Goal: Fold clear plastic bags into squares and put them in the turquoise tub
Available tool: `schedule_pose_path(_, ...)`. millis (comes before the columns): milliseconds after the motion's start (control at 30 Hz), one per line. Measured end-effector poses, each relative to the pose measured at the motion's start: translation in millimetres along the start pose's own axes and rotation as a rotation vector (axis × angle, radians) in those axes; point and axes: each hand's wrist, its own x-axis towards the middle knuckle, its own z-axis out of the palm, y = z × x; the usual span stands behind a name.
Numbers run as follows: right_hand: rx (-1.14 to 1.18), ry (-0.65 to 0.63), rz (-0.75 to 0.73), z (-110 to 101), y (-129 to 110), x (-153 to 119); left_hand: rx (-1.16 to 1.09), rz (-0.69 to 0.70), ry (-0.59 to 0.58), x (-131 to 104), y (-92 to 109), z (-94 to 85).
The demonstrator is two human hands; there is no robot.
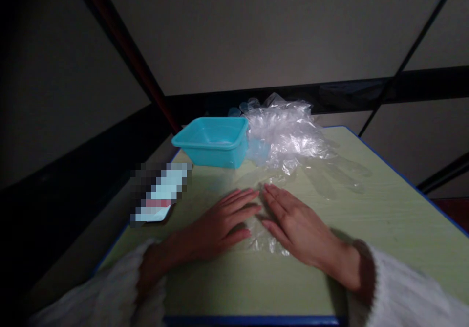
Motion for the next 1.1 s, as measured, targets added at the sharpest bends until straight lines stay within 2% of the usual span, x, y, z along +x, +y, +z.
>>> schedule_pose_path(67, -0.055, -0.012, -0.018, 3, -4, -12, -0.011, -0.067, 0.064, 3, 9, 2.6)
schedule_pose_path(167, -0.098, -0.016, -0.013, 11, 0, -25, -0.003, -0.106, 0.097, 11, 29, 12.0)
schedule_pose_path(333, -0.129, -0.044, -0.077, 27, 14, -32, 0.050, -0.139, 0.076, 23, 49, 36.1)
schedule_pose_path(433, -0.147, -0.012, -0.074, 31, 15, -32, 0.074, -0.147, 0.069, 22, 48, 46.9)
schedule_pose_path(533, -0.161, 0.001, -0.050, 31, 13, -31, 0.092, -0.171, 0.064, 17, 44, 50.2)
schedule_pose_path(700, -0.168, 0.041, -0.049, 30, 12, -30, 0.130, -0.224, 0.041, 6, 38, 44.7)
schedule_pose_path(867, -0.179, 0.052, -0.046, 32, 12, -29, 0.175, -0.373, -0.020, -17, 28, 36.3)
schedule_pose_path(1000, -0.189, 0.044, -0.028, 32, 12, -30, 0.212, -0.448, 0.027, -36, 20, 31.0)
schedule_pose_path(1100, -0.175, 0.049, -0.016, 32, 11, -30, 0.227, -0.473, 0.020, -42, 18, 28.9)
